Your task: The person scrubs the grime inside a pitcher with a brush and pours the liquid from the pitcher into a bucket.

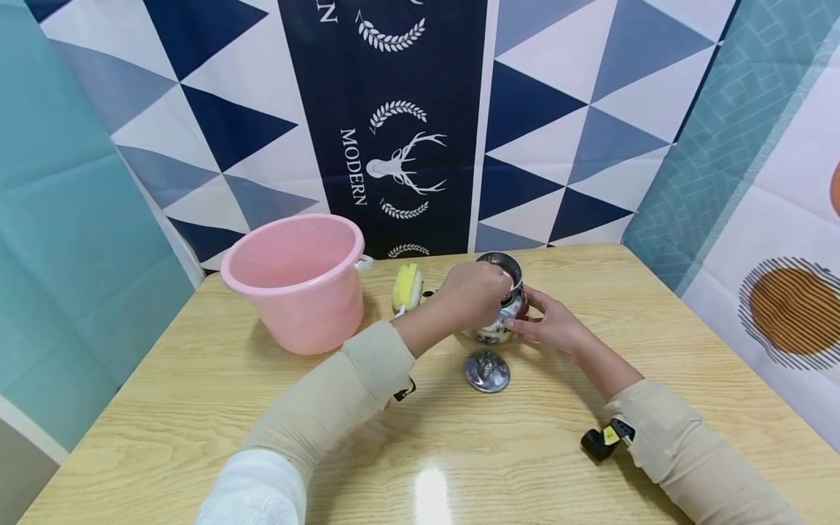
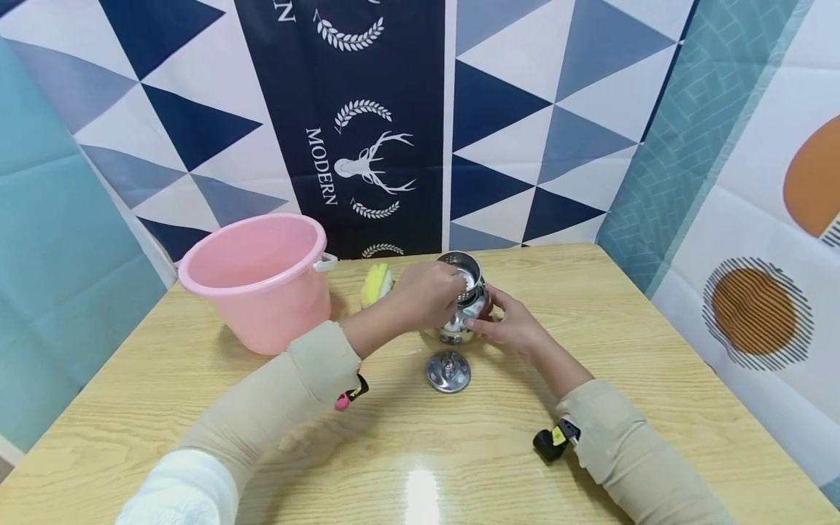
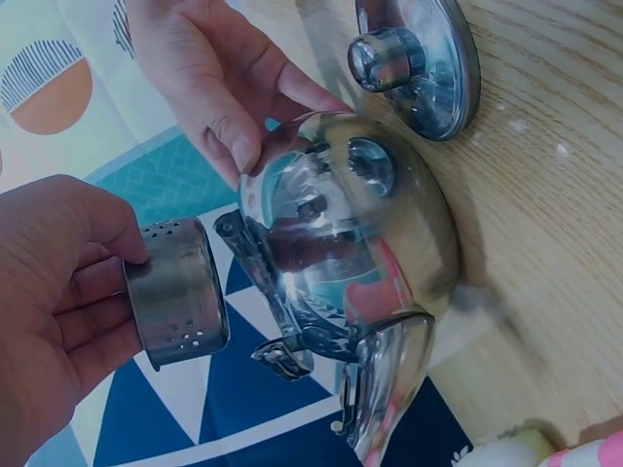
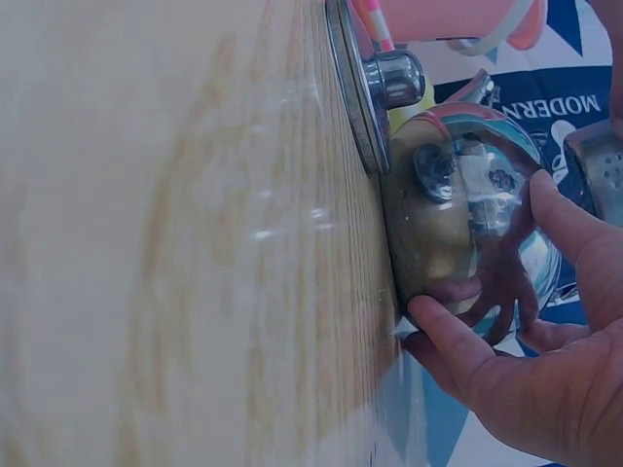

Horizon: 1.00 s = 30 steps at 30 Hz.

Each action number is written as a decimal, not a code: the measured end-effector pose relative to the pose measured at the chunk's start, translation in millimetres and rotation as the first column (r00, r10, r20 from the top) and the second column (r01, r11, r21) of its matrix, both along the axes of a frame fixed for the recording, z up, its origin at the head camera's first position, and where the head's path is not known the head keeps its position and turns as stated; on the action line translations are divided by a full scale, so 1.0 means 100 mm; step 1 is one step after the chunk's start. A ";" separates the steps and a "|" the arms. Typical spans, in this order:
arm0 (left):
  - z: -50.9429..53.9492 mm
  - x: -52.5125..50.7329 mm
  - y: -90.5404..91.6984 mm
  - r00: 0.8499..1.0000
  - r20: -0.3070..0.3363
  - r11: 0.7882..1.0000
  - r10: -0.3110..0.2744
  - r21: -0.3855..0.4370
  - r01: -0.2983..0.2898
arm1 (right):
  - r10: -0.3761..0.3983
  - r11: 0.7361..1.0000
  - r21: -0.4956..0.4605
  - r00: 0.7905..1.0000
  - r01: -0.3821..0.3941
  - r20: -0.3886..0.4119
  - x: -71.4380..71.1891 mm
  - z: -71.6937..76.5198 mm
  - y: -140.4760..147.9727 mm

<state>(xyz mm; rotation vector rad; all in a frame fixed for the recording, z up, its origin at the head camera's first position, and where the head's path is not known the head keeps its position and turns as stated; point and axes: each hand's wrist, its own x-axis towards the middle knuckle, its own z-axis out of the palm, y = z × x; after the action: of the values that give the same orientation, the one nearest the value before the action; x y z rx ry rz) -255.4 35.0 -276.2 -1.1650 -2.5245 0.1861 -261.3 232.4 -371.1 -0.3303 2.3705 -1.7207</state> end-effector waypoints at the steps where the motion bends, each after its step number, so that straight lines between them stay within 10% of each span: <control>1: 0.00 0.01 -0.01 1.000 -0.001 1.000 0.000 -0.003 0.000 | 0.002 1.000 0.003 1.000 -0.002 -0.001 0.00 0.00 0.00; 30: -0.01 0.32 -0.28 0.994 0.075 0.996 -0.079 -0.043 0.082 | -0.003 1.000 0.015 1.000 0.002 0.012 0.00 0.00 -0.01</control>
<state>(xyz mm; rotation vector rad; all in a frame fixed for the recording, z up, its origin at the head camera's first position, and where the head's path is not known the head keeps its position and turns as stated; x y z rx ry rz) -223.9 6.8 -277.6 -1.3116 -2.5427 0.1847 -260.9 231.4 -371.4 -0.3136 2.3750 -1.7000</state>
